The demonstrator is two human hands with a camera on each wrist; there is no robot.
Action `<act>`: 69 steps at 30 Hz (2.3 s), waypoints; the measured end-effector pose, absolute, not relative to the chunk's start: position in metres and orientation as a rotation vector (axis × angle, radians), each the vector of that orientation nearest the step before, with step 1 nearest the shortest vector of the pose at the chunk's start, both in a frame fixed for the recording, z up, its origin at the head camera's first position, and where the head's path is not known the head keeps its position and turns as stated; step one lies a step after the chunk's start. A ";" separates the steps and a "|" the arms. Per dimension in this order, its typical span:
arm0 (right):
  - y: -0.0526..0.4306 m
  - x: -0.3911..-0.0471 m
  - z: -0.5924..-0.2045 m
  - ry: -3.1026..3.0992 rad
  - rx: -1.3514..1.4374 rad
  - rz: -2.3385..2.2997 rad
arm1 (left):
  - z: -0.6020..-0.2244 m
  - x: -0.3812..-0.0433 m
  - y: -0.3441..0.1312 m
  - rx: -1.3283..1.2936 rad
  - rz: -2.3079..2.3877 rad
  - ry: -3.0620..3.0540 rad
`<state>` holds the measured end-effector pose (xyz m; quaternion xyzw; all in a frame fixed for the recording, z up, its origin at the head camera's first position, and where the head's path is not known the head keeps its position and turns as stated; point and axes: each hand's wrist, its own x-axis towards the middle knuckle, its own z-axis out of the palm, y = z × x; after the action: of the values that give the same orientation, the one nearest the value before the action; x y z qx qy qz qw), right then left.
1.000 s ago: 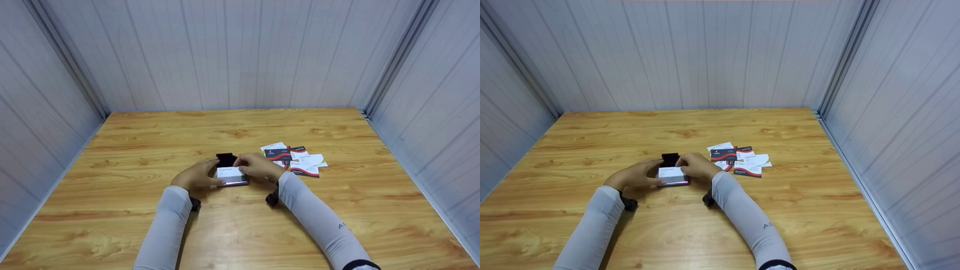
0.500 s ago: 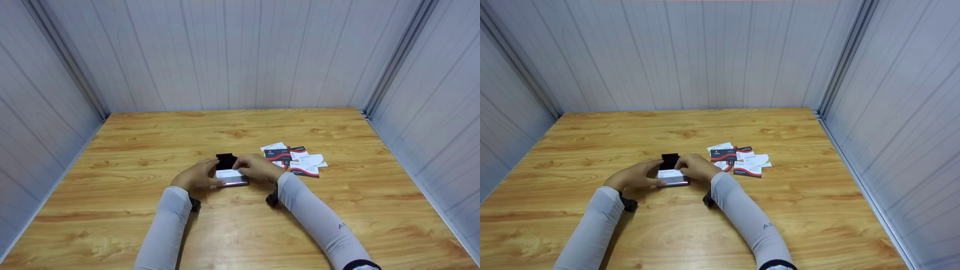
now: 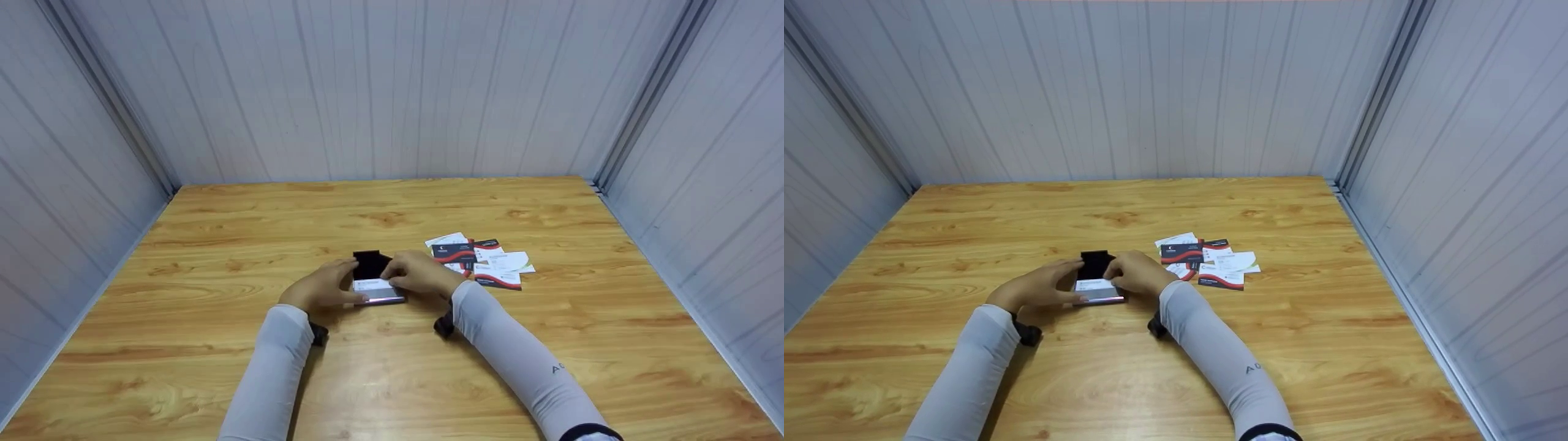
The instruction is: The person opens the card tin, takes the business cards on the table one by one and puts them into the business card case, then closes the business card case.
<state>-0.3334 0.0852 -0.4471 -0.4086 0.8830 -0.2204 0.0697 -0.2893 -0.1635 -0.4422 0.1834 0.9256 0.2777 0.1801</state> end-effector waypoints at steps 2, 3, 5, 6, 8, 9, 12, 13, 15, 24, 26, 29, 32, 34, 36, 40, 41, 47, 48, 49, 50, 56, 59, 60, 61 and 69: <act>0.085 -0.333 -0.447 2.657 -1.211 -0.655 | -0.442 -0.289 -0.163 0.520 0.784 2.614; 0.085 -0.333 -0.446 2.656 -1.200 -0.654 | -0.442 -0.289 -0.163 0.519 0.785 2.612; 0.085 -0.332 -0.446 2.653 -1.186 -0.656 | -0.441 -0.289 -0.163 0.513 0.785 2.610; 0.085 -0.332 -0.445 2.652 -1.181 -0.659 | -0.441 -0.289 -0.163 0.508 0.787 2.609; 0.085 -0.333 -0.446 2.647 -1.179 -0.664 | -0.441 -0.289 -0.163 0.498 0.790 2.608; 0.085 -0.333 -0.446 2.644 -1.179 -0.665 | -0.441 -0.288 -0.163 0.492 0.790 2.608; 0.087 -0.334 -0.447 2.625 -1.191 -0.675 | -0.441 -0.289 -0.162 0.487 0.789 2.607; 0.088 -0.334 -0.447 2.613 -1.196 -0.681 | -0.441 -0.289 -0.162 0.488 0.786 2.607; 0.090 -0.335 -0.447 2.585 -1.214 -0.703 | -0.442 -0.289 -0.162 0.491 0.777 2.609; 0.109 -0.337 -0.437 2.465 -1.111 -0.936 | -0.441 -0.290 -0.162 0.488 0.787 2.614; 0.116 -0.338 -0.433 2.496 -1.092 -0.935 | -0.441 -0.290 -0.163 0.495 0.788 2.613; 0.128 -0.340 -0.428 2.556 -1.039 -0.919 | -0.441 -0.289 -0.163 0.508 0.789 2.608; 0.140 -0.343 -0.425 2.586 -0.964 -0.941 | -0.441 -0.289 -0.164 0.511 0.803 2.605; 0.148 -0.346 -0.423 2.605 -0.923 -0.965 | -0.442 -0.288 -0.164 0.505 0.806 2.604; 0.155 -0.349 -0.422 2.622 -0.883 -0.982 | -0.442 -0.288 -0.165 0.498 0.806 2.604; 0.169 -0.354 -0.422 2.660 -0.812 -0.986 | -0.443 -0.289 -0.165 0.484 0.812 2.604; 0.172 -0.355 -0.422 2.674 -0.801 -0.975 | -0.443 -0.289 -0.165 0.481 0.816 2.603; 0.188 -0.360 -0.427 2.722 -0.746 -0.958 | -0.444 -0.290 -0.164 0.485 0.816 2.602; 0.190 -0.361 -0.428 2.730 -0.741 -0.954 | -0.444 -0.290 -0.164 0.488 0.810 2.604; 0.192 -0.362 -0.429 2.741 -0.739 -0.947 | -0.444 -0.290 -0.164 0.486 0.807 2.605; 0.194 -0.363 -0.430 2.756 -0.744 -0.933 | -0.443 -0.289 -0.164 0.483 0.804 2.606; 0.204 -0.368 -0.435 2.822 -0.680 -0.834 | -0.443 -0.288 -0.163 0.498 0.802 2.608; 0.207 -0.369 -0.436 2.827 -0.637 -0.794 | -0.443 -0.288 -0.163 0.502 0.806 2.606; 0.208 -0.369 -0.437 2.824 -0.621 -0.785 | -0.443 -0.288 -0.163 0.501 0.806 2.607; 0.208 -0.369 -0.437 2.820 -0.612 -0.774 | -0.443 -0.288 -0.163 0.501 0.806 2.608; 0.212 -0.369 -0.437 2.841 -0.524 -0.673 | -0.443 -0.288 -0.163 0.499 0.808 2.617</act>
<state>-0.3691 0.2116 -0.4372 -0.1760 0.9541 -0.2260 0.0877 -0.2885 -0.1633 -0.4431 0.1766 0.9250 0.2855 0.1780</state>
